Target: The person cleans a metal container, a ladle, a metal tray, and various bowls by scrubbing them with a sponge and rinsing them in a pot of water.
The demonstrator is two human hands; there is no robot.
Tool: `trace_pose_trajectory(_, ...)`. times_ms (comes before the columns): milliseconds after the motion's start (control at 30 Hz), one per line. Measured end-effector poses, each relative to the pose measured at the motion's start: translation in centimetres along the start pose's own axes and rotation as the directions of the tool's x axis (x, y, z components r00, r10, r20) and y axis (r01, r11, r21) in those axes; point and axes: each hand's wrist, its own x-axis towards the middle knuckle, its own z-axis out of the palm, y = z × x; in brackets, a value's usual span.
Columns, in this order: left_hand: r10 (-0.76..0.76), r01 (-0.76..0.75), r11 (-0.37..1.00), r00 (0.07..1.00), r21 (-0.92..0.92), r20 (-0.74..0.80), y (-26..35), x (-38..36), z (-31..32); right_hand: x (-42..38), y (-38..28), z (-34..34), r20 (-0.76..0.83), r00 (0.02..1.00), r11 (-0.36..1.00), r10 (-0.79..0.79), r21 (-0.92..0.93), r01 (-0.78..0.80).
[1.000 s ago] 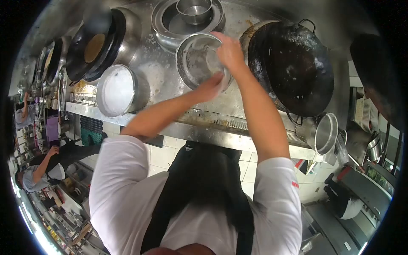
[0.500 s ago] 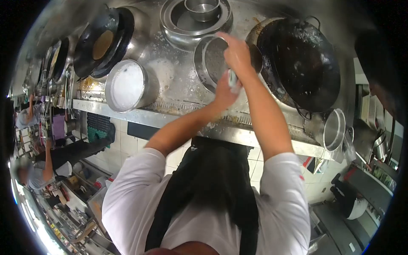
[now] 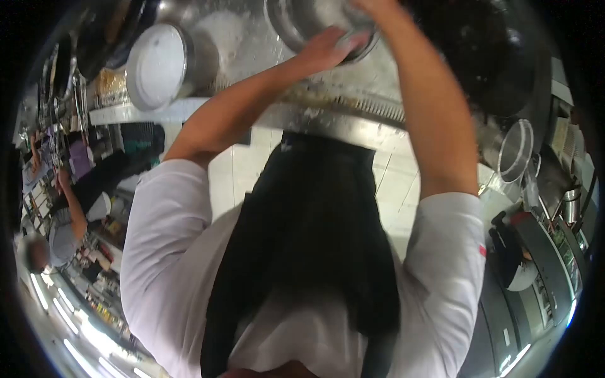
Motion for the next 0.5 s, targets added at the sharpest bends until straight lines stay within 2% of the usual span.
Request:
trace_pose_trajectory(33, 0.162, -0.190, 0.955, 0.977, -0.227, -0.136, -0.5, 0.9, 3.0, -0.4, -1.1, -0.1, 0.060, 0.996, 0.998, 0.059, -0.024, -0.058)
trace_pose_trajectory(100, 0.280, -0.327, 0.936, 0.917, -0.131, -0.285, 1.5, 1.2, 3.7, 0.3, -2.5, -1.2, 0.136, 0.980, 0.986, 0.143, -0.110, -0.128)
trace_pose_trajectory(167, 0.180, -0.208, 0.965, 0.968, -0.160, -0.174, 2.6, -0.7, 0.7, 0.8, -2.2, -1.4, 0.138, 0.976, 0.977, 0.168, -0.156, -0.146)
trace_pose_trajectory(200, 0.306, -0.306, 0.952, 0.952, -0.014, 0.005, 0.5, -1.4, -1.1, 1.1, -2.1, -1.2, 0.134, 0.975, 0.973, 0.176, -0.172, -0.152)
trace_pose_trajectory(233, 0.394, -0.421, 0.900, 0.896, 0.114, 0.204, -2.7, -1.9, -3.7, 1.4, -1.0, -0.4, 0.137, 0.990, 0.989, 0.037, -0.149, -0.017)
trace_pose_trajectory(267, 0.609, -0.657, 0.671, 0.753, 0.345, 0.249, -6.8, -1.0, -7.5, 1.6, 0.9, 0.5, 0.131, 0.987, 0.984, -0.098, -0.134, 0.116)
trace_pose_trajectory(300, 0.759, -0.784, 0.331, 0.552, 0.525, 0.345, -9.6, 0.1, -10.4, 1.6, 1.9, 0.9, 0.125, 0.964, 0.960, -0.235, -0.129, 0.250)
trace_pose_trajectory(333, 0.599, -0.788, 0.205, 0.570, 0.580, 0.563, -5.3, 1.2, -13.8, 1.3, 0.5, 1.3, 0.155, 0.978, 0.982, -0.140, -0.105, 0.158)
trace_pose_trajectory(367, 0.382, -0.793, 0.068, 0.582, 0.606, 0.718, -0.6, 2.2, -17.2, 1.6, -0.5, 1.1, 0.186, 0.974, 0.984, -0.129, -0.099, 0.149)
trace_pose_trajectory(433, 0.402, -0.715, -0.111, 0.603, 0.690, 0.689, -0.1, 3.1, -17.1, 2.2, -1.8, 0.8, 0.247, 0.963, 0.988, -0.107, -0.078, 0.130)
trace_pose_trajectory(467, 0.411, -0.668, -0.200, 0.607, 0.716, 0.681, 0.1, 3.5, -16.5, 2.1, -0.6, 1.0, 0.224, 0.966, 0.989, -0.132, -0.036, 0.143)
trace_pose_trajectory(500, 0.322, -0.633, -0.032, 0.726, 0.774, 0.607, 0.3, 2.7, -15.3, 1.8, -0.3, 0.9, 0.196, 0.975, 0.991, -0.103, -0.059, 0.116)
